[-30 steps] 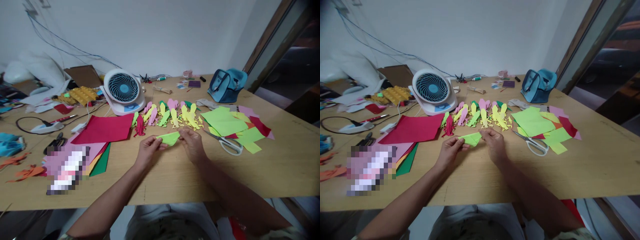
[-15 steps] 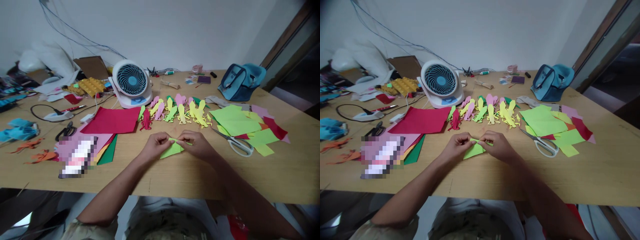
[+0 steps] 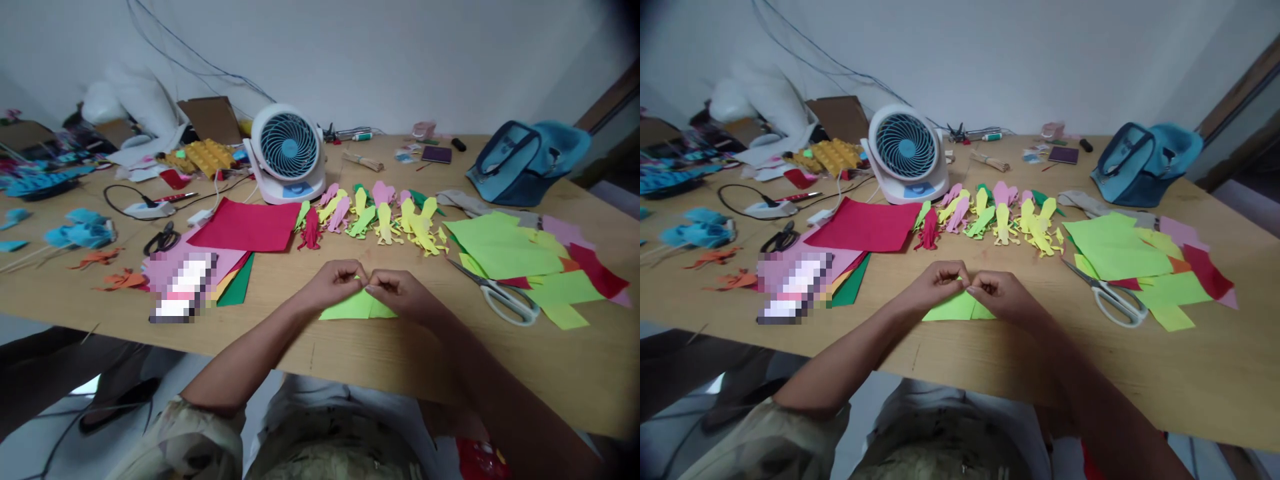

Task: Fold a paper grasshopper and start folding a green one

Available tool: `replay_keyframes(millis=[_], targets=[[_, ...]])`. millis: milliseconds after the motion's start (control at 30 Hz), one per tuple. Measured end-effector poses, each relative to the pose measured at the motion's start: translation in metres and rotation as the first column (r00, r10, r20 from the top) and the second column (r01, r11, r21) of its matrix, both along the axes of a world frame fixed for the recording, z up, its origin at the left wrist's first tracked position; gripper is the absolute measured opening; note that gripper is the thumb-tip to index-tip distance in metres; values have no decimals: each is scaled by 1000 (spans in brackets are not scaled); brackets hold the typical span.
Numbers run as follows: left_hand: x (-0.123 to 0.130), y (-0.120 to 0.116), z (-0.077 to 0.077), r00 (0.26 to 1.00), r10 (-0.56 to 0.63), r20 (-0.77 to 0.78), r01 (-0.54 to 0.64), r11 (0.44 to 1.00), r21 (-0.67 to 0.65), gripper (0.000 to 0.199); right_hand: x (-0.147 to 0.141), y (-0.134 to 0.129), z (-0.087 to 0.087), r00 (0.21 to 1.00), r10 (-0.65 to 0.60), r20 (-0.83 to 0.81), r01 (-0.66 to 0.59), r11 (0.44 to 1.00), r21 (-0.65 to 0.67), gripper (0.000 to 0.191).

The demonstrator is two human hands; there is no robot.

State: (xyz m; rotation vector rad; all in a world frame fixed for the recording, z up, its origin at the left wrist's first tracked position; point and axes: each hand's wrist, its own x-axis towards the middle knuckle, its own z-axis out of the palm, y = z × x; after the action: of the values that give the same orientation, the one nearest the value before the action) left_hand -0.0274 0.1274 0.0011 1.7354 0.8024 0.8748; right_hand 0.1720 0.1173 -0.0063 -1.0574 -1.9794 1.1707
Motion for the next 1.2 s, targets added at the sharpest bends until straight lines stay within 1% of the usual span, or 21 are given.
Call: replay_keyframes(millis=[67, 133, 233, 300, 367, 467, 500, 533, 567, 600, 667, 700, 767, 833, 867, 933, 1000, 1100, 1200], targets=[[-2, 2, -1, 1000, -3, 6, 3, 999, -34, 22, 1, 0, 1, 1000, -9, 19, 10, 999, -43, 35], [-5, 6, 0, 1000, 20, 5, -19, 998, -55, 22, 4, 1, 2, 999, -21, 39, 24, 997, -69, 36], [-10, 13, 1, 994, 112, 15, -110, 991, -74, 20, 10, 3, 1, 997, -30, 69, 37, 994, -99, 37], [-13, 16, 2, 987, 154, 38, -151, 985, -83, 19, 15, 5, 1, 996, -36, 79, 45, 991, -124, 38], [-16, 17, 2, 986, 155, 59, -149, 985, -89, 19, 22, 7, 4, 996, -23, 81, 35, 987, -155, 39], [-21, 22, 4, 980, 176, 92, -166, 980, -108, 22, 38, 10, 14, 992, 37, 122, -10, 977, -214, 40], [-22, 24, 4, 972, 210, 106, -197, 973, -122, 24, 44, 11, 17, 989, 43, 140, -13, 977, -215, 40], [-24, 25, 4, 967, 227, 113, -211, 968, -137, 25, 48, 12, 20, 988, 23, 153, 7, 981, -195, 40], [-25, 27, 4, 968, 228, 103, -212, 966, -150, 26, 51, 13, 22, 988, -25, 155, 49, 987, -152, 39], [-25, 27, 4, 974, 211, 81, -196, 968, -157, 26, 51, 14, 22, 985, -93, 142, 107, 990, -93, 39], [-22, 26, 3, 992, 124, 19, -120, 981, -155, 24, 43, 15, 19, 971, -226, 76, 225, 974, 23, 35], [-20, 24, 2, 997, 79, -5, -79, 986, -148, 24, 36, 14, 16, 970, -241, 37, 239, 970, 52, 32], [-14, 18, 0, 1000, 0, -28, -4, 990, -140, 25, 19, 12, 7, 986, -168, -9, 168, 985, 31, 28], [-10, 14, -2, 998, -51, -36, 46, 988, -147, 30, 4, 9, -2, 996, -86, 4, 86, 996, -29, 29], [-9, 13, -3, 997, -66, -40, 60, 987, -149, 32, 0, 9, -6, 997, -71, 6, 71, 996, -51, 30], [-8, 14, -5, 996, -67, -55, 58, 987, -147, 37, -4, 8, -10, 996, -87, 1, 87, 994, -69, 32], [-8, 16, -6, 997, -31, -73, 21, 990, -136, 40, -3, 9, -12, 990, -144, -11, 143, 987, -67, 32], [-10, 21, -10, 994, 9, -107, -23, 991, -131, 41, 2, 11, -10, 975, -222, -15, 221, 973, -65, 34], [-11, 24, -14, 991, 17, -136, -34, 993, -118, 39, 5, 13, -7, 963, -268, -36, 264, 961, -79, 36]])
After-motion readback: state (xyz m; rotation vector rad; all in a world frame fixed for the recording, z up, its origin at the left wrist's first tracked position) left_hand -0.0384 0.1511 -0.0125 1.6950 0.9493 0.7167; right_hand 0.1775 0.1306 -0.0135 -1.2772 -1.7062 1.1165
